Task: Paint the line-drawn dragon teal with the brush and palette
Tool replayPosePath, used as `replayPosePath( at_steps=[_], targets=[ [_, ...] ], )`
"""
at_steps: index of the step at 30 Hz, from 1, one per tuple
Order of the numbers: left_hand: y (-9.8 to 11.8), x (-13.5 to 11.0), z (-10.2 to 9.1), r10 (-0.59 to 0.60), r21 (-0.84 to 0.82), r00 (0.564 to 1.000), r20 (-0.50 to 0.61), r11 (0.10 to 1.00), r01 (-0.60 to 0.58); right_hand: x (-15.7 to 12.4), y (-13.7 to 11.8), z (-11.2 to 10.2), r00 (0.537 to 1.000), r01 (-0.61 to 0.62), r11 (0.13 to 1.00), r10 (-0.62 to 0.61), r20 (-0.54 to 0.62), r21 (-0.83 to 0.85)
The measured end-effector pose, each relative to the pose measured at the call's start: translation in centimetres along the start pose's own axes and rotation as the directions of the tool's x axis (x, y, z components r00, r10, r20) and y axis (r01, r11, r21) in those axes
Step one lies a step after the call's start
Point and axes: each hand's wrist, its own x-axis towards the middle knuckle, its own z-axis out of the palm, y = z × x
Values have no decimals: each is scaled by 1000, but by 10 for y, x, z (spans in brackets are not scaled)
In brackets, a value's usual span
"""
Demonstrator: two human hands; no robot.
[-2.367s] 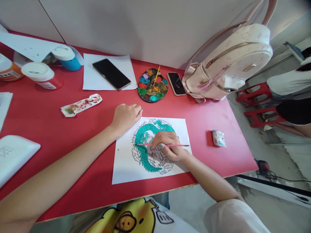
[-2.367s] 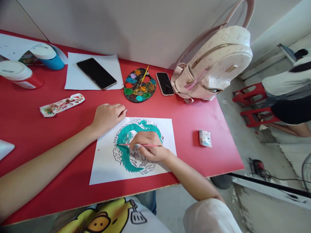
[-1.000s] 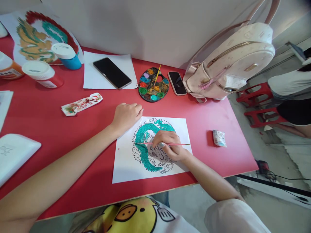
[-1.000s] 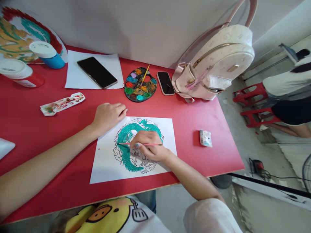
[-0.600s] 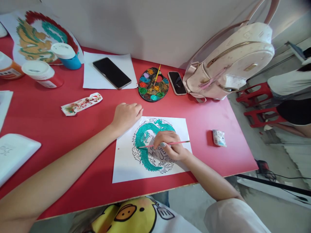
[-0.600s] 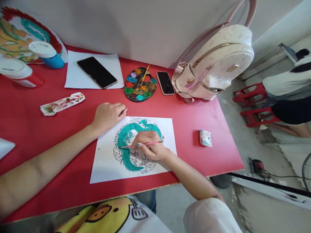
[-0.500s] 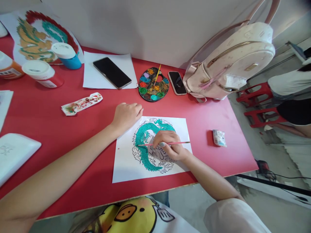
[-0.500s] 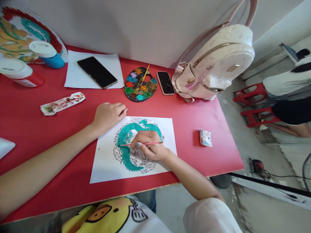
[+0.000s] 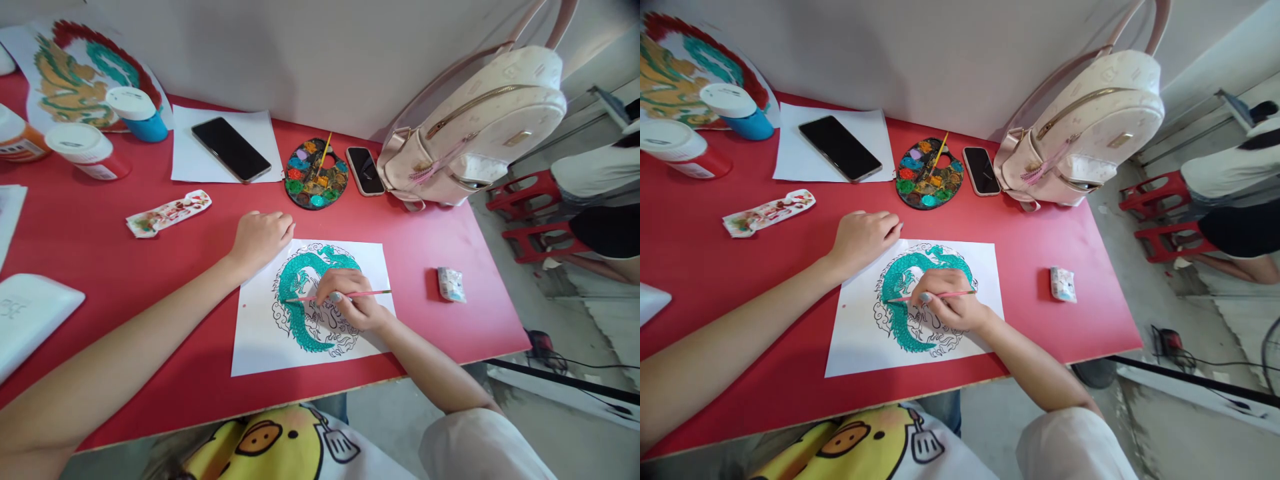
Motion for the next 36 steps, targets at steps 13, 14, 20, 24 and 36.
replayPosePath(
  at_steps=[13, 14, 20, 24, 36],
  targets=[
    [3, 0, -4, -23, 23, 998, 59, 999, 22, 5, -3, 0, 997, 71, 995, -71, -16, 63],
    [3, 0, -4, -24, 17, 998, 59, 1000, 23, 5, -3, 0, 997, 79, 995, -77, -23, 68],
    [2, 1, -3, -43, -39, 998, 54, 998, 46, 5, -3, 0, 995, 73, 996, -69, -68, 46],
    [1, 0, -2, -28, -31, 999, 35, 999, 29, 4, -2, 0, 996, 85, 994, -82, -40, 68],
    [1, 1, -1, -10, 22, 1000, 18, 1000, 10, 5, -3, -1, 996, 78, 997, -76, -55, 28]
  ],
)
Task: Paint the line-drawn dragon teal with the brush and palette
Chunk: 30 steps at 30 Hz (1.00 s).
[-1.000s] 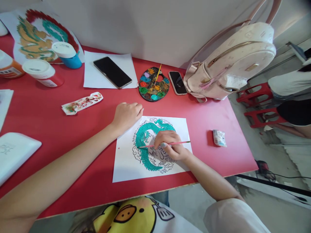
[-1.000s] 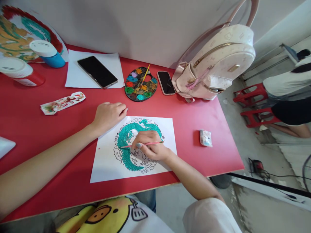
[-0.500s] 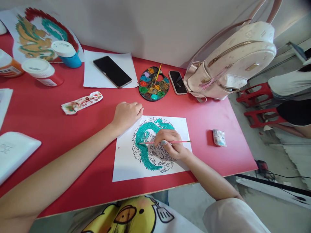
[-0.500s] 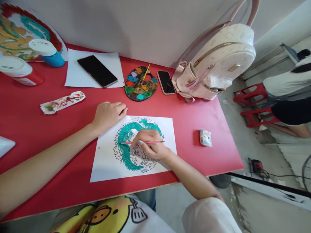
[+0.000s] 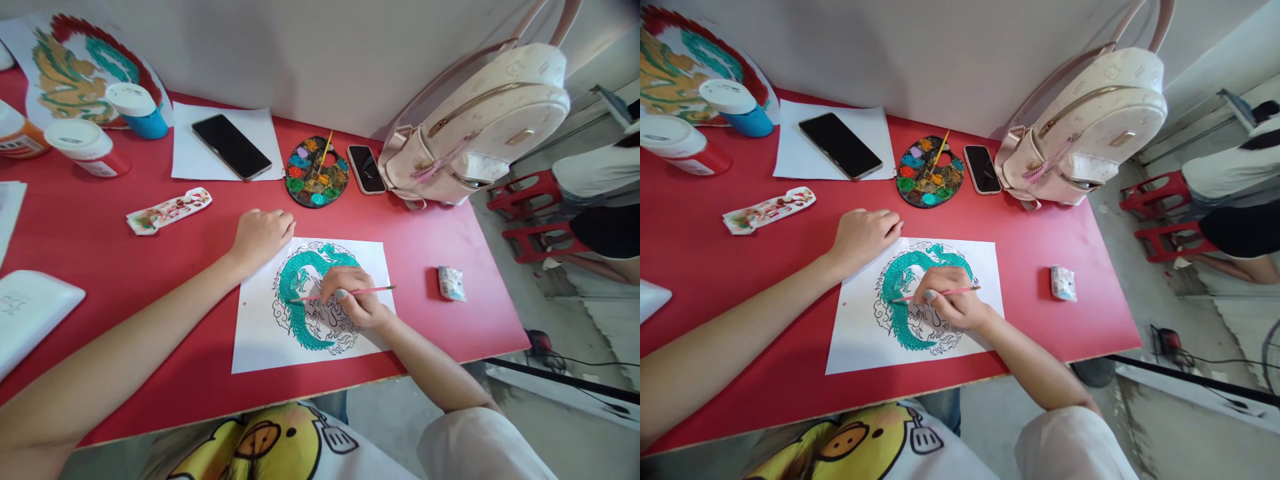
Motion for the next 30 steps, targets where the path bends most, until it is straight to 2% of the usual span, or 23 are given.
replayPosePath(
  at_steps=[11, 14, 30],
  targets=[
    [0, 0, 1, 3, 4, 1000, -7, 1000, -3, -3, 2, 0, 998, -65, 994, 67, -23, 90],
    [0, 0, 0, -4, -8, 1000, 0, 1000, 4, -3, 2, 1, 997, -51, 990, 58, -53, 135],
    [1, 0, -3, -18, -27, 1000, 20, 999, 18, -5, 5, 1, 987, -138, 975, 151, -60, 175]
  ],
)
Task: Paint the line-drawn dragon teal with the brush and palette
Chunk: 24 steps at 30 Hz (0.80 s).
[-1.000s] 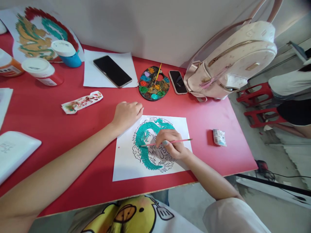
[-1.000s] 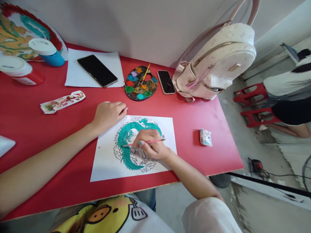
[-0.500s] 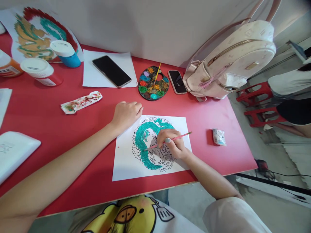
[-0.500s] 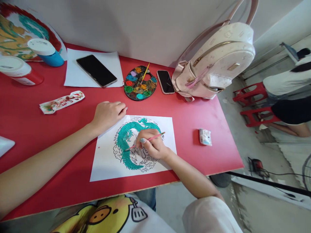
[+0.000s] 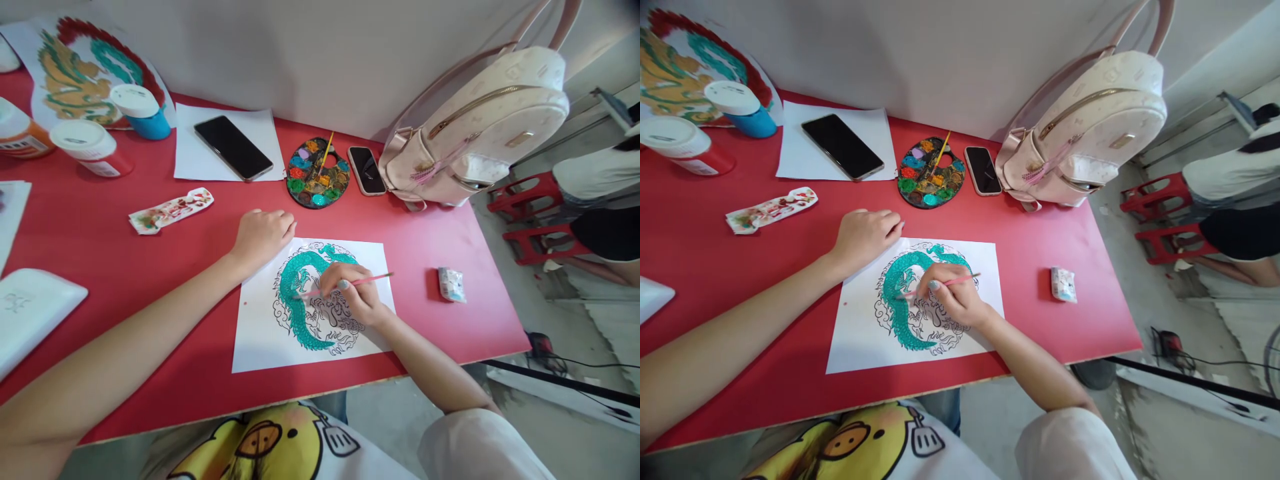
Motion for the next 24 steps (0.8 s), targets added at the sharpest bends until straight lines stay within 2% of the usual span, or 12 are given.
replayPosePath(
  at_steps=[4, 11, 24],
  targets=[
    [-1, 0, 1, 4, 0, 1000, -10, 1000, -4, 0, -1, 0, 1000, -29, 1000, 29, -1, -6],
    [-1, -1, 0, 24, 26, 1000, -15, 999, -23, 1, -1, 2, 999, 27, 997, -25, 33, -67],
    [-1, -1, 1, 17, 22, 1000, -18, 1000, -17, 1, -1, 2, 996, 20, 995, -13, 83, -95]
  ],
)
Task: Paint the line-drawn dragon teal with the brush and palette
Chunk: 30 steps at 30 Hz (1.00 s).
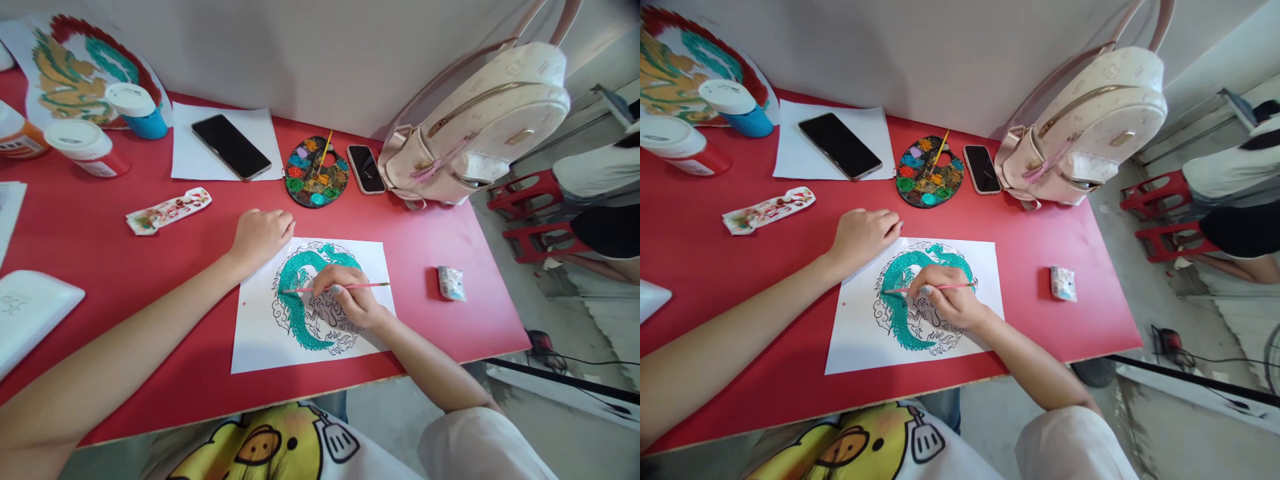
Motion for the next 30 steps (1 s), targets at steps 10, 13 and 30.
replayPosePath(
  at_steps=[10, 13, 30],
  targets=[
    [0, 0, -1, 3, 21, 1000, 14, 1000, -3, 1, -1, 0, 1000, -24, 1000, 24, 0, -14],
    [0, 0, 0, 2, -4, 1000, 3, 1000, -2, 0, 0, 0, 999, -11, 1000, 10, -41, -29],
    [-1, 0, 1, 5, -12, 1000, -7, 1000, -5, 0, 0, -2, 999, -47, 997, 46, -19, -62]
  ],
)
